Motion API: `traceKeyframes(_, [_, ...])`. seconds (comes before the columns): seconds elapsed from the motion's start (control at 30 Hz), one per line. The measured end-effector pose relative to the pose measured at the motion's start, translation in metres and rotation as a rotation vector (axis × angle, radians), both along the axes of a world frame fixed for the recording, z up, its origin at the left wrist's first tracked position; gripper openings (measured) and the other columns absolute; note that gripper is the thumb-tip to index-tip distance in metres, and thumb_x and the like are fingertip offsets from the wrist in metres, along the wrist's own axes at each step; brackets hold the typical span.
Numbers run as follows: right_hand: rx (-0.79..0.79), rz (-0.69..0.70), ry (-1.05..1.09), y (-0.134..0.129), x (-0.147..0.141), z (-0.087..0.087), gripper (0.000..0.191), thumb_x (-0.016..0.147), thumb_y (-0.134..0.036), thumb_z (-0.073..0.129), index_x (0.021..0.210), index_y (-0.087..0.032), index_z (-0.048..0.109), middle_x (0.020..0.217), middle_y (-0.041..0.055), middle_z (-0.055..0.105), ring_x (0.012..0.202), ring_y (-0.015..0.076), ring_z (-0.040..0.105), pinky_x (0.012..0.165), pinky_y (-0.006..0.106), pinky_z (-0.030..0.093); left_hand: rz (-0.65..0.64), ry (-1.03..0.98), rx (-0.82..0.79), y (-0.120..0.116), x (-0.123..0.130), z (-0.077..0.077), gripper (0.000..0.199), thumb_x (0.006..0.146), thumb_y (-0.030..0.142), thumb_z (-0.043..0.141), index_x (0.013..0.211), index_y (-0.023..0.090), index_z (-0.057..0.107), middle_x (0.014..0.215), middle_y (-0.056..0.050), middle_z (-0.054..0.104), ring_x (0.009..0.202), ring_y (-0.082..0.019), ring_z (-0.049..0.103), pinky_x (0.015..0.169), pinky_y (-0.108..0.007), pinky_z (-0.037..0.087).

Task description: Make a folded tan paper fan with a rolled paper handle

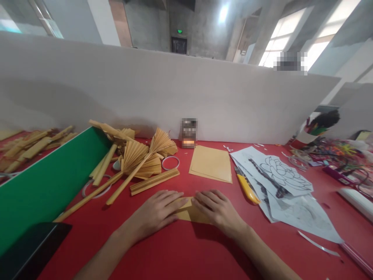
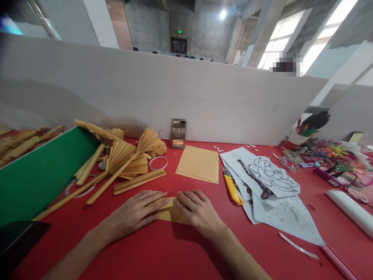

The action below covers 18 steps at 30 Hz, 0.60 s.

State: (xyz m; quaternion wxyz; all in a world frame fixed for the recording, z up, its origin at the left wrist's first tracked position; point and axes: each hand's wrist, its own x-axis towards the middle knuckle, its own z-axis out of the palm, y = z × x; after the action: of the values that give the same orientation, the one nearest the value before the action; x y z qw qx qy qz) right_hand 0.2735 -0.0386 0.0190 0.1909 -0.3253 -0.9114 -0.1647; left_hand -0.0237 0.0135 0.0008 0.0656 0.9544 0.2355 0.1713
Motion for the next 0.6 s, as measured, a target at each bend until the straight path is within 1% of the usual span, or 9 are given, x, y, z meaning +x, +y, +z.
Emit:
traceKeyframes(0.1, [0.029, -0.018, 0.012, 0.006, 0.0, 0.002, 0.034, 0.108, -0.013, 0.046, 0.138, -0.015, 0.061, 0.135, 0.0136, 0.07, 0.114, 0.0264, 0.065, 0.097, 0.044, 0.051, 0.053, -0.029, 0.014, -0.003, 0.01, -0.002, 0.05, 0.108, 0.037, 0.051, 0.157, 0.034, 0.045, 0.153, -0.004, 0.059, 0.135, -0.025, 0.059, 0.114, -0.043, 0.049])
traceKeyframes(0.2, [-0.02, -0.061, 0.066, 0.008, -0.004, -0.001, 0.036, 0.107, -0.013, 0.048, 0.141, -0.018, 0.058, 0.127, 0.0115, 0.073, 0.111, 0.0251, 0.066, 0.096, 0.043, 0.049, 0.133, -0.11, -0.073, -0.005, 0.018, -0.005, 0.049, 0.108, 0.03, 0.051, 0.156, 0.031, 0.046, 0.154, -0.004, 0.058, 0.137, -0.023, 0.058, 0.116, -0.042, 0.049])
traceKeyframes(0.3, [-0.099, -0.201, 0.151, 0.007, -0.012, -0.008, 0.036, 0.106, -0.025, 0.057, 0.142, -0.019, 0.057, 0.121, 0.0114, 0.074, 0.107, 0.0263, 0.066, 0.096, 0.044, 0.048, 0.162, -0.147, -0.203, -0.005, 0.019, -0.007, 0.051, 0.107, 0.017, 0.044, 0.157, 0.032, 0.045, 0.155, -0.001, 0.058, 0.142, -0.019, 0.053, 0.12, -0.042, 0.046])
traceKeyframes(0.37, [-0.134, -0.264, 0.167, 0.005, -0.015, -0.012, 0.041, 0.104, -0.033, 0.062, 0.141, -0.018, 0.056, 0.124, 0.0125, 0.072, 0.109, 0.0279, 0.065, 0.099, 0.046, 0.046, 0.134, -0.133, -0.255, -0.003, 0.014, -0.009, 0.061, 0.104, 0.008, 0.04, 0.158, 0.036, 0.042, 0.159, 0.002, 0.053, 0.146, -0.018, 0.048, 0.122, -0.04, 0.044])
traceKeyframes(0.43, [-0.142, -0.262, 0.154, 0.003, -0.016, -0.013, 0.041, 0.103, -0.034, 0.064, 0.141, -0.019, 0.056, 0.126, 0.0117, 0.071, 0.112, 0.0281, 0.064, 0.104, 0.048, 0.042, 0.094, -0.104, -0.272, -0.001, 0.008, -0.01, 0.076, 0.096, -0.002, 0.037, 0.16, 0.039, 0.038, 0.162, 0.005, 0.048, 0.148, -0.017, 0.045, 0.123, -0.041, 0.042])
traceKeyframes(0.5, [-0.122, -0.229, 0.127, 0.001, -0.016, -0.012, 0.033, 0.105, -0.028, 0.061, 0.137, -0.02, 0.059, 0.124, 0.0098, 0.072, 0.114, 0.0273, 0.063, 0.11, 0.05, 0.038, 0.067, -0.071, -0.271, 0.002, 0.002, -0.011, 0.086, 0.09, -0.007, 0.035, 0.161, 0.041, 0.034, 0.164, 0.006, 0.045, 0.149, -0.018, 0.045, 0.123, -0.041, 0.042])
traceKeyframes(0.57, [-0.091, -0.179, 0.085, -0.002, -0.014, -0.011, 0.029, 0.106, -0.018, 0.056, 0.134, -0.019, 0.06, 0.122, 0.0086, 0.073, 0.114, 0.0264, 0.063, 0.112, 0.051, 0.036, 0.063, -0.042, -0.26, 0.004, -0.002, -0.011, 0.087, 0.09, -0.008, 0.035, 0.161, 0.041, 0.034, 0.165, 0.006, 0.044, 0.149, -0.018, 0.045, 0.123, -0.042, 0.043])
traceKeyframes(0.6, [-0.077, -0.153, 0.065, -0.004, -0.013, -0.01, 0.029, 0.106, -0.014, 0.054, 0.134, -0.019, 0.061, 0.121, 0.0086, 0.074, 0.115, 0.0262, 0.063, 0.111, 0.051, 0.035, 0.059, -0.032, -0.247, 0.004, -0.003, -0.01, 0.086, 0.091, -0.007, 0.035, 0.161, 0.041, 0.034, 0.165, 0.005, 0.044, 0.149, -0.019, 0.044, 0.122, -0.041, 0.043])
